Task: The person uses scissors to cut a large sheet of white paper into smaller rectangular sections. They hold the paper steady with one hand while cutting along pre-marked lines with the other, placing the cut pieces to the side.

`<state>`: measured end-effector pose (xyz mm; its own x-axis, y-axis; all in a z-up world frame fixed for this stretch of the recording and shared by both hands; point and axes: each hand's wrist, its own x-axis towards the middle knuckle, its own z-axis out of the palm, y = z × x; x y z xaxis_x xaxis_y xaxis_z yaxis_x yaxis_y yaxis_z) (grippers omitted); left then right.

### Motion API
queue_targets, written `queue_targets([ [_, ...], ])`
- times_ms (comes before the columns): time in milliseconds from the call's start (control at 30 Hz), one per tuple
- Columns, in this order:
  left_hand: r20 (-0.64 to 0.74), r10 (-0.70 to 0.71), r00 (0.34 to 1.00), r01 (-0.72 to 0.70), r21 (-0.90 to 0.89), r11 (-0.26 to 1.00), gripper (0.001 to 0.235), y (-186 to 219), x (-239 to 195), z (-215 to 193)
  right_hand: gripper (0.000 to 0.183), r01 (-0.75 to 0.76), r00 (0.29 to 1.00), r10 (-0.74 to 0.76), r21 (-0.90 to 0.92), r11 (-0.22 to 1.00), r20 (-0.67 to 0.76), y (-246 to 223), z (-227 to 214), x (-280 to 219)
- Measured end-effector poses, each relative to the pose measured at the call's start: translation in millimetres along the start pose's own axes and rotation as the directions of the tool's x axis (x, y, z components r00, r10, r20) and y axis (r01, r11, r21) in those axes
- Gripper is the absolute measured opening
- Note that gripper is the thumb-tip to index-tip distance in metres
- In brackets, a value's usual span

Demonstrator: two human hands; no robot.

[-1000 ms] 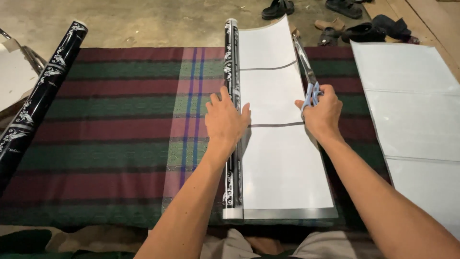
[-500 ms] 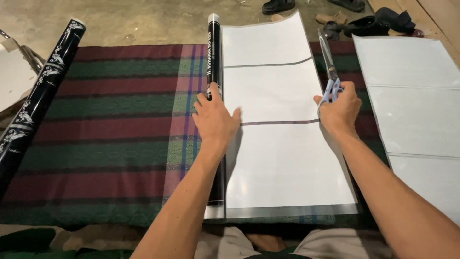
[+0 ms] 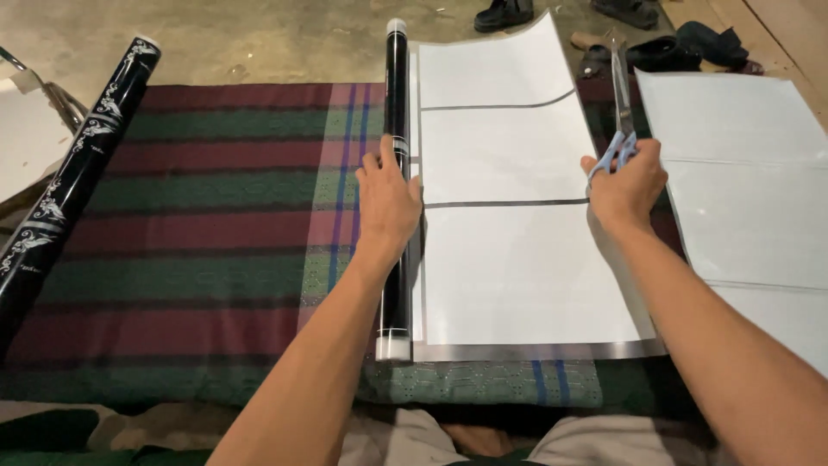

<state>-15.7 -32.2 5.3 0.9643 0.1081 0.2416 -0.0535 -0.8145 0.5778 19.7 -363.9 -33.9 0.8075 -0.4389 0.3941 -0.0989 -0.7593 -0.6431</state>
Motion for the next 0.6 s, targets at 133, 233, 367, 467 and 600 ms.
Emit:
queue_targets([
  [133, 0.033, -0.06, 0.998, 0.06, 0.009, 0.998, 0.081, 3, -29, -10, 0.056, -0.07, 0.996, 0.069, 0.006, 0.998, 0.053, -21, -27, -32],
  [233, 0.089, -0.081, 0.993, 0.074, 0.081, 0.994, 0.088, 10, -58, -28, 0.055, -0.095, 0.992, 0.098, -0.044, 0.995, 0.082, -32, -47, -51],
  [367, 0.155, -0.11, 0.982, 0.096, 0.099, 0.99, 0.091, 11, -89, -40, 0.052, -0.093, 0.989, 0.103, -0.093, 0.991, 0.108, -39, -63, -73],
  [467, 0.118, -0.056, 0.991, 0.057, -0.01, 0.998, 0.086, 13, -89, -39, 0.051, -0.079, 0.992, 0.089, -0.104, 0.991, 0.09, -36, -61, -72],
  [600, 0.094, -0.07, 0.993, 0.081, -0.118, 0.99, 0.083, 24, -81, -36, 0.048, -0.056, 0.997, 0.059, -0.093, 0.994, 0.038, -30, -52, -60],
])
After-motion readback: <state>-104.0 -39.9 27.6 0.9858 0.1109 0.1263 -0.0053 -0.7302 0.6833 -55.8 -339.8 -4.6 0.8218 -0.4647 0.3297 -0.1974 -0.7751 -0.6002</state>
